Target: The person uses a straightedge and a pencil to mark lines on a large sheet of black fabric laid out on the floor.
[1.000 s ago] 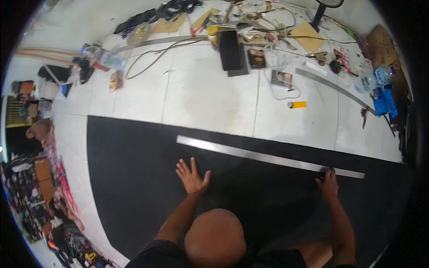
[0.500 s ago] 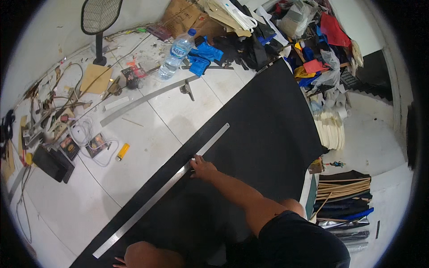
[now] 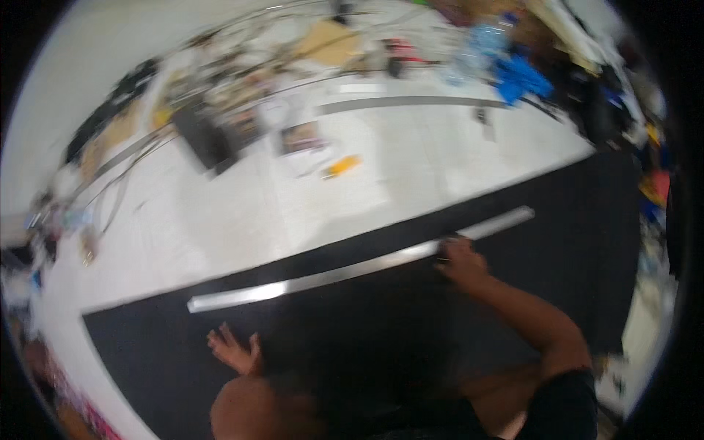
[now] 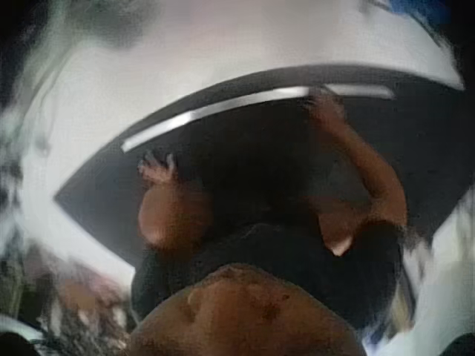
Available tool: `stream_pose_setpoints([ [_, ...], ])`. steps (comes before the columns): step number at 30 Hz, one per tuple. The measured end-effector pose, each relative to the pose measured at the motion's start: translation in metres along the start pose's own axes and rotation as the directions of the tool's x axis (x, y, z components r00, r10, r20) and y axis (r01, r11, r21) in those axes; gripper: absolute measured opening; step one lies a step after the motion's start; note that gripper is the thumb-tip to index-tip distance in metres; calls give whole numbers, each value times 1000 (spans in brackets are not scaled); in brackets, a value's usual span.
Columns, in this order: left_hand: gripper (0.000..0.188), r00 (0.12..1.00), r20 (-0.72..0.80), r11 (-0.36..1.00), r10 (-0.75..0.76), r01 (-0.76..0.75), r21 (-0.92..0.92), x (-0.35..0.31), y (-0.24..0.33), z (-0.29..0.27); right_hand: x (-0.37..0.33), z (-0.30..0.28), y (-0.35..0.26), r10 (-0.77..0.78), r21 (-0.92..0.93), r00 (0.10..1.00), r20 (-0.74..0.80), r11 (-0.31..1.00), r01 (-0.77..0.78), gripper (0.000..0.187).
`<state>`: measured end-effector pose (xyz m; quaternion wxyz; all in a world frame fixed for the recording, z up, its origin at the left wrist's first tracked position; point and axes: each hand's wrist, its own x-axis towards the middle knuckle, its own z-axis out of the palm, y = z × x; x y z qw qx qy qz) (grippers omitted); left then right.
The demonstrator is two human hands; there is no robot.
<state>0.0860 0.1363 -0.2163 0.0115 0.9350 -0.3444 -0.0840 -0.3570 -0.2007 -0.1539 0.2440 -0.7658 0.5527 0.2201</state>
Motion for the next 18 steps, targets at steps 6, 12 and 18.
stream_pose_setpoints([
  [6, 81, 997, 0, 993, -83, 83, -84, 14, -96, -19, -54, -4, -27, -86, -252, 996, -8, 964, 81, 70],
  [12, 89, 954, 1, 952, -301, 300, -61, -33, -168, -57, -72, 30, -39, -166, -7, 979, -116, 986, 167, 48],
  [18, 96, 915, 192, 925, -355, 374, -69, -53, -163, -30, -75, 55, 26, -226, 66, 944, -241, 966, 248, 40],
])
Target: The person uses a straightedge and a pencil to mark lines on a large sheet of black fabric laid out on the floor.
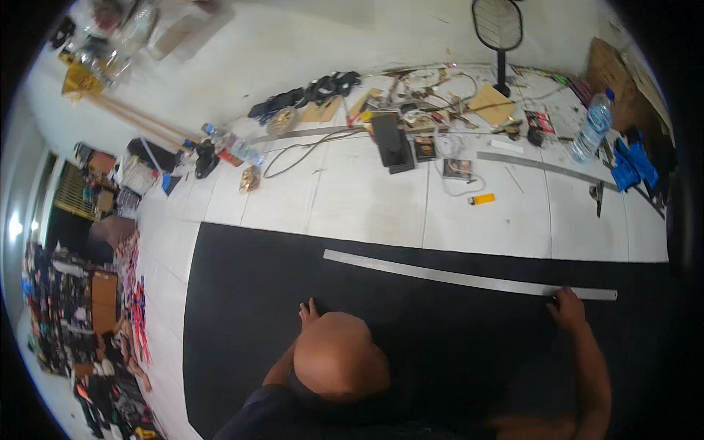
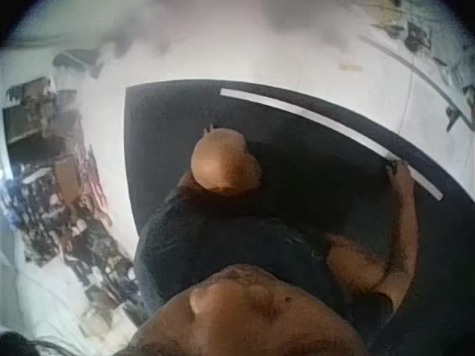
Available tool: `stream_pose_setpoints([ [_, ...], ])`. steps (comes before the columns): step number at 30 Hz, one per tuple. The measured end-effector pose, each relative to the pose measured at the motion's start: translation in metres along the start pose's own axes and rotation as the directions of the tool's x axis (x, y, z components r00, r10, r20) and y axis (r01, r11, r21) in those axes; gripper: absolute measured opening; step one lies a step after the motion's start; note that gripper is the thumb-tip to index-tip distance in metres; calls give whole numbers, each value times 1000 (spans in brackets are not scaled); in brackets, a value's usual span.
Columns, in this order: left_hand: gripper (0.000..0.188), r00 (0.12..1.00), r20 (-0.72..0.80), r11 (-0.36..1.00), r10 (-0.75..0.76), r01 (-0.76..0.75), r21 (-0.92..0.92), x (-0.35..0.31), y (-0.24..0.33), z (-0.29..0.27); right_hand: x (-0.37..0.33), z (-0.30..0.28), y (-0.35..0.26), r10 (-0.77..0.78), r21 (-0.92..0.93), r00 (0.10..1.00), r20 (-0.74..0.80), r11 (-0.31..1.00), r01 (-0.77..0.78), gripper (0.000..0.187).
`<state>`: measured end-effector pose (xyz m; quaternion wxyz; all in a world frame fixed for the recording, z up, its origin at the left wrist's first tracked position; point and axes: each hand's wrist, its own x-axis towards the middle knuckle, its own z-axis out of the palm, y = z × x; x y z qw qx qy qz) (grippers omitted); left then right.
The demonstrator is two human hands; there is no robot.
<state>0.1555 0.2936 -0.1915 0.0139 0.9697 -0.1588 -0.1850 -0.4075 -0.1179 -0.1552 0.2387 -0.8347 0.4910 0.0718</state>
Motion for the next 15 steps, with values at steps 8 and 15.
stream_pose_setpoints([
  [8, 72, 988, -139, 993, 71, -83, -86, 10, 15, -13, -23, -3, 23, 68, -82, 993, -94, 994, -76, 41],
  [15, 34, 960, -219, 935, 174, -231, -268, 5, 90, -36, -42, -9, 12, 86, -62, 995, 52, 995, -83, 44],
])
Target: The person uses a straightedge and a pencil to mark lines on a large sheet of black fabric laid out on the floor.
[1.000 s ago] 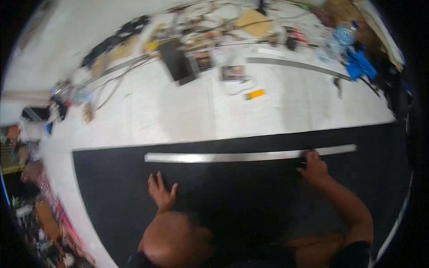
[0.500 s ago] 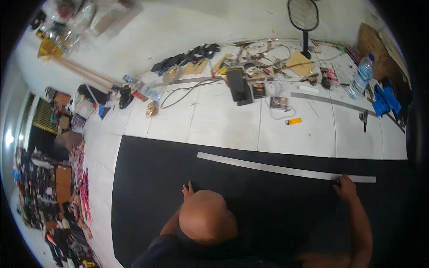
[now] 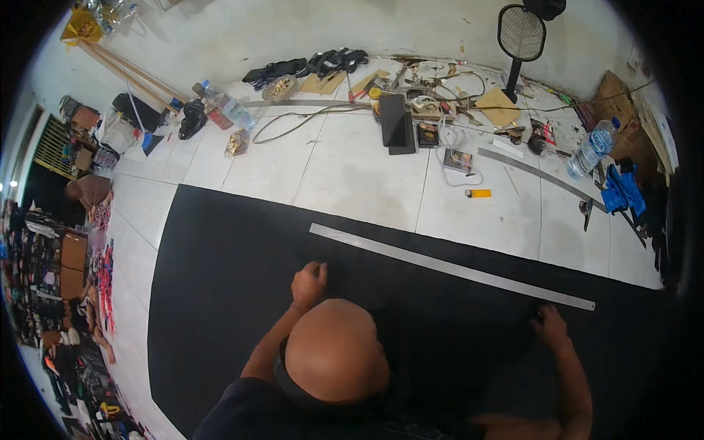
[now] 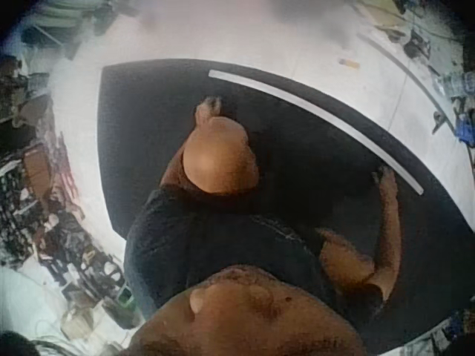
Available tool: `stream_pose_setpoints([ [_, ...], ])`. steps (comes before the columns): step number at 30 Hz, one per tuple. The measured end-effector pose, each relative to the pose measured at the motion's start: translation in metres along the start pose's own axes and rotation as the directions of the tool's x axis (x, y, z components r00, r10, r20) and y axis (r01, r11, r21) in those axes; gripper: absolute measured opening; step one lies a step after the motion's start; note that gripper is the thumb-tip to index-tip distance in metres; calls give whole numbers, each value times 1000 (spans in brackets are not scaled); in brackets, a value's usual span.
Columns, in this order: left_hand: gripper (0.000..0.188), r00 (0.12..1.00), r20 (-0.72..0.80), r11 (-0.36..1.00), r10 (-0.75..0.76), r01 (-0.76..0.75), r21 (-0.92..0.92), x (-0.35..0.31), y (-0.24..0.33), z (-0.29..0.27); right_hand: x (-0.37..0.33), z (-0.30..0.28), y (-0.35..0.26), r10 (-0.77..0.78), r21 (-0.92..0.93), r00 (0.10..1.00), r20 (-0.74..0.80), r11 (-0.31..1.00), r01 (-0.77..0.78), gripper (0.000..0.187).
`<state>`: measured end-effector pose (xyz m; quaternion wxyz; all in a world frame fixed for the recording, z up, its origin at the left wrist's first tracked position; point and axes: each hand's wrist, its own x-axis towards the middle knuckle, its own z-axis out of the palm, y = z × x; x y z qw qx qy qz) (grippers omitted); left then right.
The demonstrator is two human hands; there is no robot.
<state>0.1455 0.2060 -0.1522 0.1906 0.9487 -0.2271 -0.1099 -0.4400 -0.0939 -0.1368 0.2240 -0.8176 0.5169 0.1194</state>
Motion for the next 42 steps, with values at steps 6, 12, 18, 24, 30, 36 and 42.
stream_pose_setpoints([
  [6, 43, 937, 216, 958, 276, -287, 21, 9, 48, 28, -1, -16, -22, -22, -65, 988, 151, 997, 32, 46],
  [12, 61, 902, -100, 907, 420, -415, 63, 29, 44, 67, 8, -10, -34, -2, -66, 995, 97, 998, 9, 70],
  [18, 67, 942, -64, 936, 331, -319, 148, 45, 29, 68, 24, 11, -52, 64, -165, 984, 165, 986, -37, 92],
  [24, 70, 955, -148, 966, 257, -249, 73, 55, 9, 61, 25, 18, -73, 3, -111, 989, 147, 994, 14, 92],
  [30, 79, 933, -221, 958, 283, -285, 22, 55, -4, 69, 24, 17, -75, 52, -148, 983, 175, 989, -26, 92],
  [36, 82, 949, -161, 960, 271, -278, -23, 54, 0, 67, 24, 18, -66, 13, -154, 991, 130, 988, 7, 93],
  [42, 82, 945, -170, 959, 278, -283, -5, 53, 2, 67, 19, 16, -72, 11, -212, 993, 114, 977, 13, 90],
])
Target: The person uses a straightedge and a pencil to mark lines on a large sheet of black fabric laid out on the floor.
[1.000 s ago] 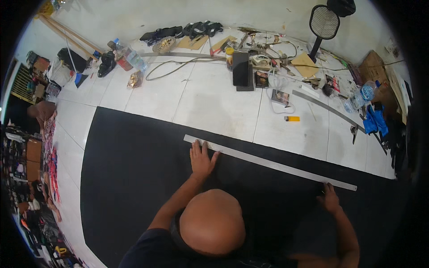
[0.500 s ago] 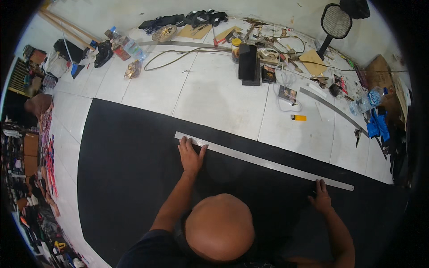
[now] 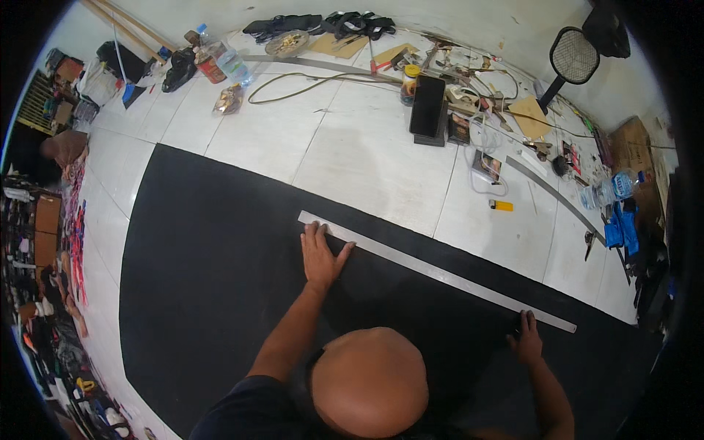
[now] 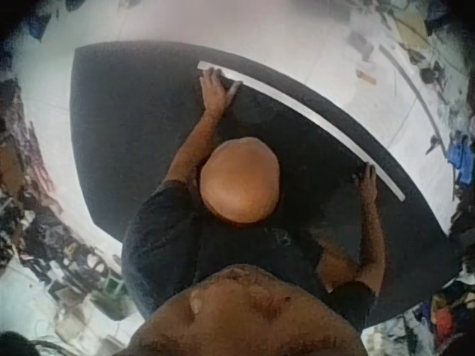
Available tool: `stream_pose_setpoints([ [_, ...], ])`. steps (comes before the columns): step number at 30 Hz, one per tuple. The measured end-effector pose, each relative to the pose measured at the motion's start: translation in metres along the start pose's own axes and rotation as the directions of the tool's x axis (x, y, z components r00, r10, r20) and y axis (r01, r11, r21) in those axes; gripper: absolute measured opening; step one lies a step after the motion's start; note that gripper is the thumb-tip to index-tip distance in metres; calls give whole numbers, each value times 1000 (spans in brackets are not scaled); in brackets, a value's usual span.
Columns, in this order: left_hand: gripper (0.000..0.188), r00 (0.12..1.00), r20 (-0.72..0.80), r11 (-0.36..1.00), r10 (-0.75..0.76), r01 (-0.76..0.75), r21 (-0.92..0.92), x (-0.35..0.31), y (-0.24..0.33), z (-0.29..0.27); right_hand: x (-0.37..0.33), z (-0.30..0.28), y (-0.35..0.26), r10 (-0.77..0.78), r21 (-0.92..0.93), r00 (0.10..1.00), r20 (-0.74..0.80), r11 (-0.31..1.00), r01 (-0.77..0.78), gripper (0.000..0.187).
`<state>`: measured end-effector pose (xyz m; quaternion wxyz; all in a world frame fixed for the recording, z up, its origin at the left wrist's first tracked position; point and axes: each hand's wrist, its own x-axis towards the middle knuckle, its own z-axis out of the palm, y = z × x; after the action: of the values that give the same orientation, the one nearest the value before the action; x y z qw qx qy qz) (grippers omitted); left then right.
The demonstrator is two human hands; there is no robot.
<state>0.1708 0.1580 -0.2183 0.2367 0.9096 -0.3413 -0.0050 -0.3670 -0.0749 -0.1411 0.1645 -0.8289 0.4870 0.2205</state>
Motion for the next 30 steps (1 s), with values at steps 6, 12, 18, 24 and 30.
stream_pose_setpoints([
  [6, 80, 1000, -8, 999, 2, -2, -51, 1, 0, -2, -2, -2, -6, 6, 27, 1000, 20, 1000, -6, 91],
  [12, 82, 1000, -8, 999, 3, -3, -37, 1, 1, 0, -1, -4, -7, 8, -8, 1000, -8, 1000, -8, 97],
  [18, 83, 1000, -8, 998, -19, 18, -57, 2, 2, -3, 3, -4, -2, 49, 19, 995, 92, 999, -51, 95],
  [24, 86, 1000, -4, 1000, -8, 8, -16, 9, 4, -10, 10, -1, 7, 19, -4, 998, 64, 1000, -18, 100],
  [30, 89, 1000, 22, 998, 2, -4, 58, 14, 0, -12, 13, -6, 11, -18, 42, 997, 80, 999, 15, 98],
])
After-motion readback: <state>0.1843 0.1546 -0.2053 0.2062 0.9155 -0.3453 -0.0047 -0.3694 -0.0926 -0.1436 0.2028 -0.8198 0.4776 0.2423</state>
